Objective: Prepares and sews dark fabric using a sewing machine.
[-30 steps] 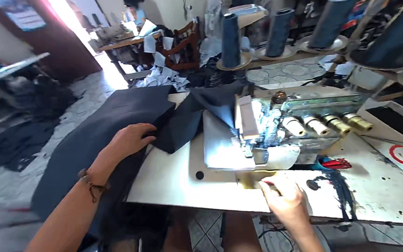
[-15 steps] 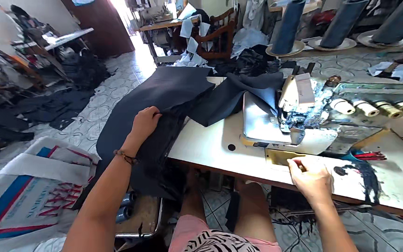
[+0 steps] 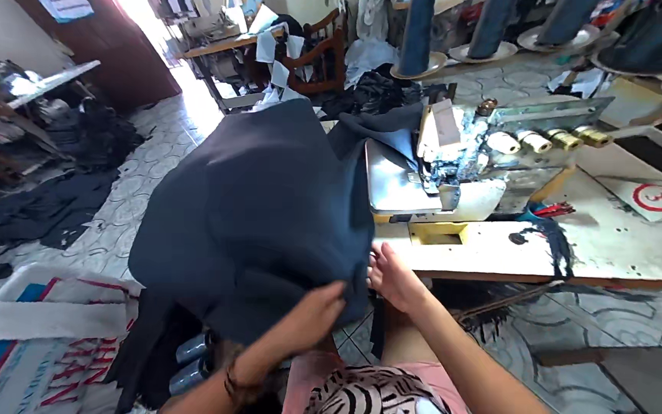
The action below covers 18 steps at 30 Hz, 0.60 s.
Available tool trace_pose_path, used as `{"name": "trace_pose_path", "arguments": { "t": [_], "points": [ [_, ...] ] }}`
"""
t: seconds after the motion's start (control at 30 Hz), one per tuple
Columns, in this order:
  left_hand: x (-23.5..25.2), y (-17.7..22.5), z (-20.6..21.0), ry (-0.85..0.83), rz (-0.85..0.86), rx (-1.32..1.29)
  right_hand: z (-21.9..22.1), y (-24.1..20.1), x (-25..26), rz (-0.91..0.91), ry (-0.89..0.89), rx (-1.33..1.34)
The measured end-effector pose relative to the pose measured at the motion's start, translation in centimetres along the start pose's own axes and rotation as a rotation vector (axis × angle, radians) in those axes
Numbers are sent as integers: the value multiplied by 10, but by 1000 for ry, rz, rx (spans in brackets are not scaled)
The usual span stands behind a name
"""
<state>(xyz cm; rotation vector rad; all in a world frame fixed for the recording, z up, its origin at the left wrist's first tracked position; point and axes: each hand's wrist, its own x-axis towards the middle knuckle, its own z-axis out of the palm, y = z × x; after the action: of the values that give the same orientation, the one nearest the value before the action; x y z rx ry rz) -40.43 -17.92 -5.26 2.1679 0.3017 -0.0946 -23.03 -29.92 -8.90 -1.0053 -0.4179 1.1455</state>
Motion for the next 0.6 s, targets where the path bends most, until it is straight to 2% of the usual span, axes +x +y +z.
{"name": "trace_pose_path", "arguments": {
  "t": [0.07,0.13,0.17,0.2,0.3,0.33,0.37,0.43,0.5,0.6],
  "points": [
    [-16,1,32,-206,69,3,1,-6,3,53,158,41],
    [-20,-1,41,-444,167,72,-5,-5,2,70,306,-4],
    [-16,1,38,-477,210,135,-10,-1,-1,37,340,-38],
    [-8,4,32,-395,257,211,-15,6,-6,-21,341,-82],
    [42,14,5,57,363,454,-28,35,-35,-186,271,-203],
    [65,10,-2,157,421,518,-31,47,-46,-210,255,-220],
    [87,4,-6,196,485,544,-31,58,-57,-231,253,-218],
    [122,-4,-3,160,565,531,-31,76,-75,-233,267,-176],
    [143,-8,10,98,554,540,-34,88,-87,-212,271,-158],
    [157,-14,29,109,557,574,-47,98,-95,-203,243,-152]
  ]
}}
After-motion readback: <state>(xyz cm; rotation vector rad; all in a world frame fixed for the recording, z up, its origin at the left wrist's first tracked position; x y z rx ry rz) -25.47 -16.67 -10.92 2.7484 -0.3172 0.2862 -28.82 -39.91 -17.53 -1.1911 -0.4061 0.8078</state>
